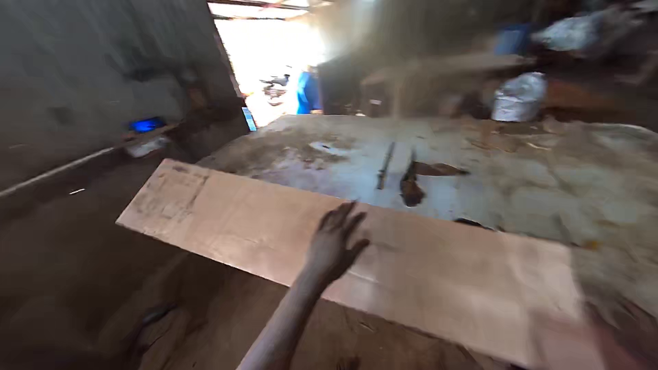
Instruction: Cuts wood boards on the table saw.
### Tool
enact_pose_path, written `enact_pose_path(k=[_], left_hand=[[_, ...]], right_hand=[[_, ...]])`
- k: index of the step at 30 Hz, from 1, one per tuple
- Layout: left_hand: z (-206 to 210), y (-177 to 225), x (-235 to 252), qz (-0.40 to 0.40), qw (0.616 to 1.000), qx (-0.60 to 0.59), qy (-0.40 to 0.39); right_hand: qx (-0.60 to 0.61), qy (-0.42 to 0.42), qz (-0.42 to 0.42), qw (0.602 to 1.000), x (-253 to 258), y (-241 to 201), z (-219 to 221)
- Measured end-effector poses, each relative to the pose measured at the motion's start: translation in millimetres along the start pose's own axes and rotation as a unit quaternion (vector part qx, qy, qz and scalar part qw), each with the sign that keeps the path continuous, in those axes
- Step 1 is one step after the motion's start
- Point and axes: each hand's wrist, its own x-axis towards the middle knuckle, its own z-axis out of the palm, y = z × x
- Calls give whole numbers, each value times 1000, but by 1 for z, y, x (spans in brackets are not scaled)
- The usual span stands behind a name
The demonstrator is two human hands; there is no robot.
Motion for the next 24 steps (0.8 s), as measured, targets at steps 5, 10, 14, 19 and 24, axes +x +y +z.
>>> enact_pose_path(k=[5, 10, 14, 19, 24], left_hand=[[126, -103, 27, -59, 984, 69, -154], [148, -118, 31, -11, 997, 46, -67], [156, -93, 39, -41, 998, 34, -37], [170, -83, 66, 22, 999, -7, -38], [160, -114, 84, -56, 998, 33, -12]], right_hand=[[-176, -26, -194, 965, 7, -38, 86], [-282, -83, -236, 926, -20, -65, 199], [-329, -52, -220, 917, 8, -65, 236], [-375, -79, -153, 911, 67, -58, 215], [-400, -162, -139, 891, 84, -91, 246]])
